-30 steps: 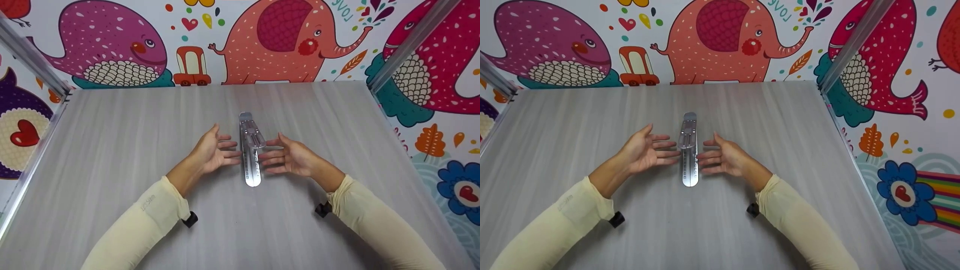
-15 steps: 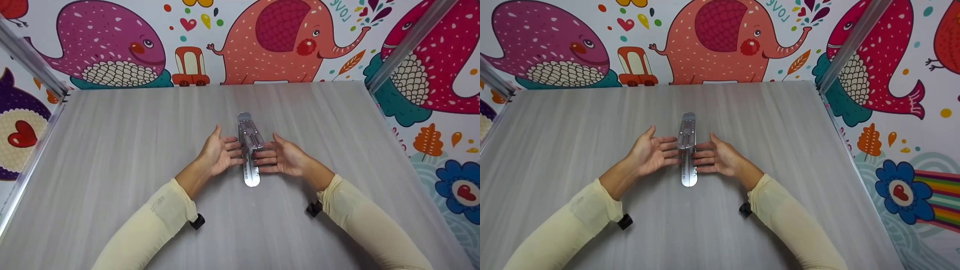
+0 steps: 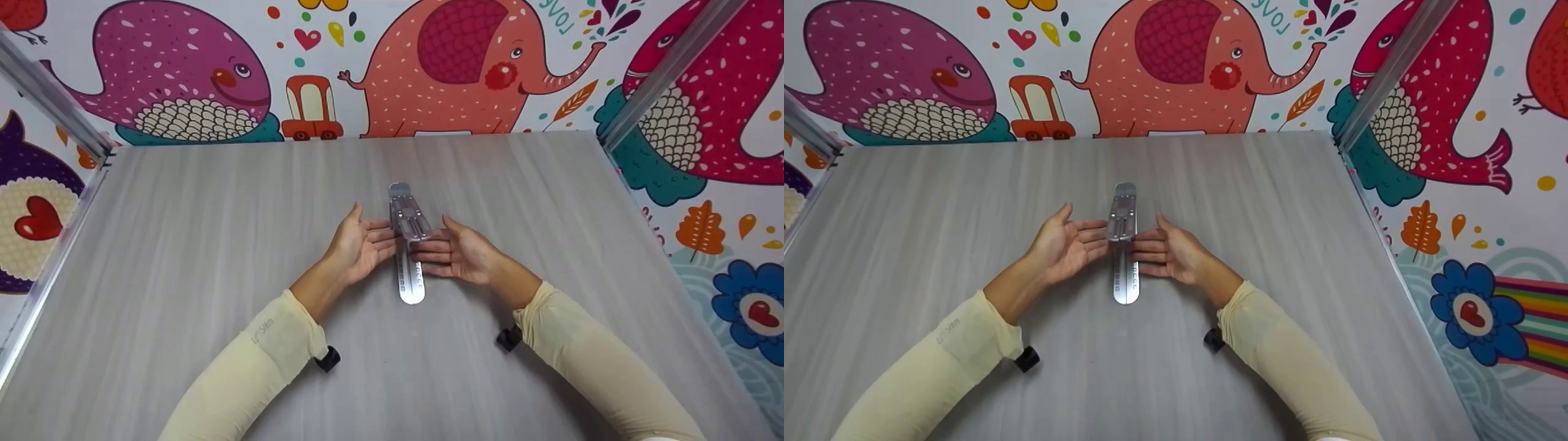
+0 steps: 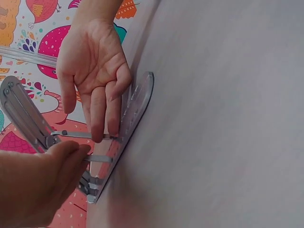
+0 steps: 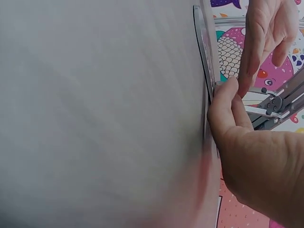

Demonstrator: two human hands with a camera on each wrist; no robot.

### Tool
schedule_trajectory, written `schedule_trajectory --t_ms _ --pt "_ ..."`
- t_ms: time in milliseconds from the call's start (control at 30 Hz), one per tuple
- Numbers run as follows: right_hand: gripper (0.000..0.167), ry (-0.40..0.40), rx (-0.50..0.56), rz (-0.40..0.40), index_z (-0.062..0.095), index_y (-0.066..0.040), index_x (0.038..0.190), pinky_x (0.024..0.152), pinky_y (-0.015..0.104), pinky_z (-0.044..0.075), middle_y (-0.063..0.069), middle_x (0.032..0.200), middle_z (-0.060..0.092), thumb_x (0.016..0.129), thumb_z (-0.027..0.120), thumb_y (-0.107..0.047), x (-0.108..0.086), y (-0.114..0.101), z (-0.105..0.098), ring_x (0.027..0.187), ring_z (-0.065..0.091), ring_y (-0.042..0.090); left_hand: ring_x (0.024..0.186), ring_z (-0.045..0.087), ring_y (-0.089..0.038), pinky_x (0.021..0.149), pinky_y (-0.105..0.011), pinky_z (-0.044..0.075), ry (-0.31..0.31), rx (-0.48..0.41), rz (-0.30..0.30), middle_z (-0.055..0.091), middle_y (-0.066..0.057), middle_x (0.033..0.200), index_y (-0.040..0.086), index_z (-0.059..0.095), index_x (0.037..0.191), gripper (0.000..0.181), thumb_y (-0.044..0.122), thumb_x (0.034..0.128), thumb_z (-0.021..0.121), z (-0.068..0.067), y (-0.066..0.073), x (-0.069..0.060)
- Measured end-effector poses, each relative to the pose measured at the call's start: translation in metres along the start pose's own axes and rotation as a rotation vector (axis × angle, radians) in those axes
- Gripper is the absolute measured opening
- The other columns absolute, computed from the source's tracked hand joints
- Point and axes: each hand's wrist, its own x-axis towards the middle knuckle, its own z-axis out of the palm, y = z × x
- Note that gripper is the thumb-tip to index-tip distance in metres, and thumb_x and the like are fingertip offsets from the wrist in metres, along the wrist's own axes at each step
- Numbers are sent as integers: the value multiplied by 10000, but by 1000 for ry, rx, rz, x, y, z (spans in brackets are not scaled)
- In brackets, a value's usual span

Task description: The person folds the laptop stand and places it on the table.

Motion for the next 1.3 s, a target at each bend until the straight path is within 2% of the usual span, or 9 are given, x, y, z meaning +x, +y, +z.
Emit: schedule_trajectory --t_ms 167,400,700,867,1000,1167,1233,1300 --pt "717 21 -25 -14 363 1 1532 1094 445 488 195 1561 467 1095 193 -541 -1 -2 2 1443 467 320 1522 288 -422 1255 -475 269 6 -10 10 261 -342 1611 -111 228 1536 794 542 1092 150 2 2 -1" --pt "702 20 -45 -31 412 -11 1513 1067 466 502 184 1536 503 1096 209 -539 -1 -6 4 1397 516 350 1501 334 -414 1235 -468 315 15 -7 33 311 -334 1587 -108 257 1522 768 525 1098 158 5 5 0" --pt "681 85 -52 -34 431 -42 1494 1001 433 519 128 1535 523 1091 228 -552 5 -11 8 1401 519 305 1530 279 -412 1247 -460 289 70 -73 29 250 -322 1626 -124 184 1552 787 519 1098 183 9 10 12" --pt "671 110 -30 -40 397 -43 1503 1038 459 500 135 1536 520 1090 244 -550 9 -14 10 1410 506 296 1539 252 -420 1264 -458 250 106 -135 55 238 -317 1634 -97 120 1576 758 490 1103 201 14 11 18" --pt "692 93 -23 -58 343 -45 1550 1119 502 443 154 1572 462 1087 246 -550 12 -15 9 1425 468 315 1533 244 -451 1259 -488 251 126 -172 88 233 -326 1629 -65 109 1583 723 467 1107 228 17 11 21" --pt "706 73 -6 -84 326 -28 1566 1181 557 370 139 1619 395 1090 248 -543 14 -17 6 1473 402 326 1520 254 -476 1242 -530 271 140 -192 77 227 -328 1620 -26 131 1585 692 461 1108 250 17 9 23" --pt "706 72 3 -92 337 -11 1556 1174 557 382 145 1614 403 1092 251 -537 15 -17 5 1475 405 328 1520 254 -476 1241 -536 272 140 -196 71 222 -329 1621 -19 137 1586 690 464 1107 252 15 8 23" --pt "705 73 11 -102 348 5 1545 1130 524 445 162 1598 423 1095 254 -530 15 -17 5 1460 429 336 1521 253 -476 1240 -539 271 136 -197 67 216 -334 1624 -17 137 1585 694 470 1105 252 15 8 24"
